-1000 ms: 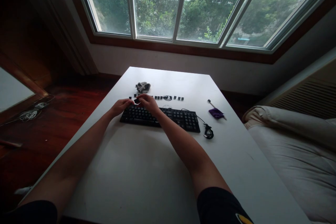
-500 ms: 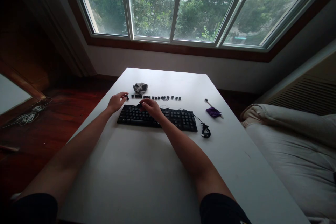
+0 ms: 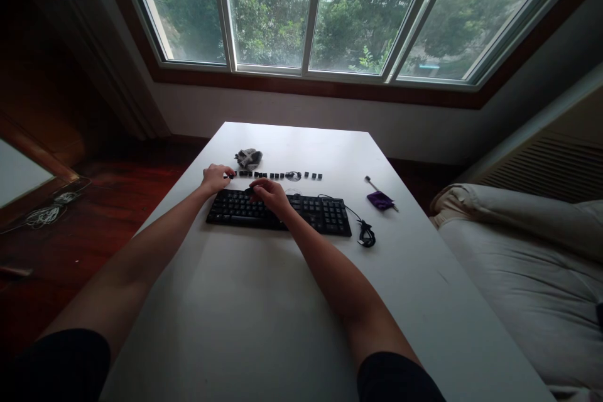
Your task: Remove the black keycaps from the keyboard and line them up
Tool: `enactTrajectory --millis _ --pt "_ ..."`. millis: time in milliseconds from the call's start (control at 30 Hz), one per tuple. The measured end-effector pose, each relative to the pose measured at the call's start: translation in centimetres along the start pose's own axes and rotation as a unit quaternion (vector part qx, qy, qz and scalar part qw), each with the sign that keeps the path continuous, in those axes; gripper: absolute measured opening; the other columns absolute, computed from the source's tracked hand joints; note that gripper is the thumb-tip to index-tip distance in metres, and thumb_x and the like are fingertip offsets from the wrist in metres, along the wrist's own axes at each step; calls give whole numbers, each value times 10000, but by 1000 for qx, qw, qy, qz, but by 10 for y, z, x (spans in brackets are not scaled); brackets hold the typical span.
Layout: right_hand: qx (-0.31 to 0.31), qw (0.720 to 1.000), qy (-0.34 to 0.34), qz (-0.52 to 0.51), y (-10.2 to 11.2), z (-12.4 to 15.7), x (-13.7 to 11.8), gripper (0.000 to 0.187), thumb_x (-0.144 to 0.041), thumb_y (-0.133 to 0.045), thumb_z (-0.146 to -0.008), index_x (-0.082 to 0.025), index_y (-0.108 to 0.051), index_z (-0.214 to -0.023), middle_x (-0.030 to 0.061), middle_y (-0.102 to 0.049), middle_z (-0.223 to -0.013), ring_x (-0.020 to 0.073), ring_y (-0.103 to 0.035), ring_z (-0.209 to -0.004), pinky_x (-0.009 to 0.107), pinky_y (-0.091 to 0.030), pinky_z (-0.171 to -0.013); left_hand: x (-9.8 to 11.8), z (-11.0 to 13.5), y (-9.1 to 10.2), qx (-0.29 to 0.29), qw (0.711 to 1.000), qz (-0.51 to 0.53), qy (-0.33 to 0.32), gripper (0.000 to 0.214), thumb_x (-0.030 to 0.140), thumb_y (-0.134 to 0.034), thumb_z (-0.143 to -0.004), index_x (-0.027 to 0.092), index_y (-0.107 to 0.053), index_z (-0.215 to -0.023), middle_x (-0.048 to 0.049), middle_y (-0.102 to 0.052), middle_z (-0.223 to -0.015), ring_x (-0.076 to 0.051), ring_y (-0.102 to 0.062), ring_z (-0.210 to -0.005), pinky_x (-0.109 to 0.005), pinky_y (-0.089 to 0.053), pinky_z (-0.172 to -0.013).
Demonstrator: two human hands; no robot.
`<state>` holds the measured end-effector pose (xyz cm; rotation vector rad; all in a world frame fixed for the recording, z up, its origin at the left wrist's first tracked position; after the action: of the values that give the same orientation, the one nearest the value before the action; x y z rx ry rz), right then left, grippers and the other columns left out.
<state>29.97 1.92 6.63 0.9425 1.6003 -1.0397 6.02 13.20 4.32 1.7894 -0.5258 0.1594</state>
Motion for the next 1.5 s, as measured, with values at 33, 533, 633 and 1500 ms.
enactTrajectory --millis 33,533,633,1500 --pt "1 1000 -2 3 0 0 0 376 -488 -773 -749 -188 -685 -957 37 -765 -841 175 -738 -694 357 -641 -733 0 -1 -1 -4 1000 3 2 294 190 -681 -688 291 -797 -939 -59 -751 -980 -358 -540 -1096 -510 -371 -983" --pt "8 1000 -4 -22 2 -2 1 359 -456 -797 -726 -179 -698 -932 33 -768 -818 173 -733 -674 327 -635 -680 -1 3 1 -25 996 -88 24 286 292 -676 -769 306 -770 -1039 -82 -650 -1243 -356 -441 -1224 -491 -374 -992" --pt "5 1000 -2 -27 3 -1 1 354 -453 -800 -727 -180 -702 -929 32 -769 -817 176 -737 -683 327 -637 -685 0 5 6 -32 994 -100 31 348 320 -666 -784 318 -744 -1123 -77 -641 -1269 -348 -450 -1229 -472 -383 -982" --pt "28 997 31 59 -2 -23 6 238 -394 -675 -865 -210 -604 -997 5 -665 -852 151 -701 -745 243 -584 -572 -6 28 26 67 997 -7 24 330 145 -533 -837 251 -754 -1058 -68 -710 -1161 -291 -577 -1119 -460 -429 -1007"
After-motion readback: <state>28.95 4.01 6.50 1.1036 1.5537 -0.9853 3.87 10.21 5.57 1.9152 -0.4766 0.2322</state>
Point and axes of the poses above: each hand's wrist, its own z-axis away from the middle knuckle, its own y-axis out of the back of the hand, x = y × z, the point moved 4 cm from there along -z, towards the middle knuckle
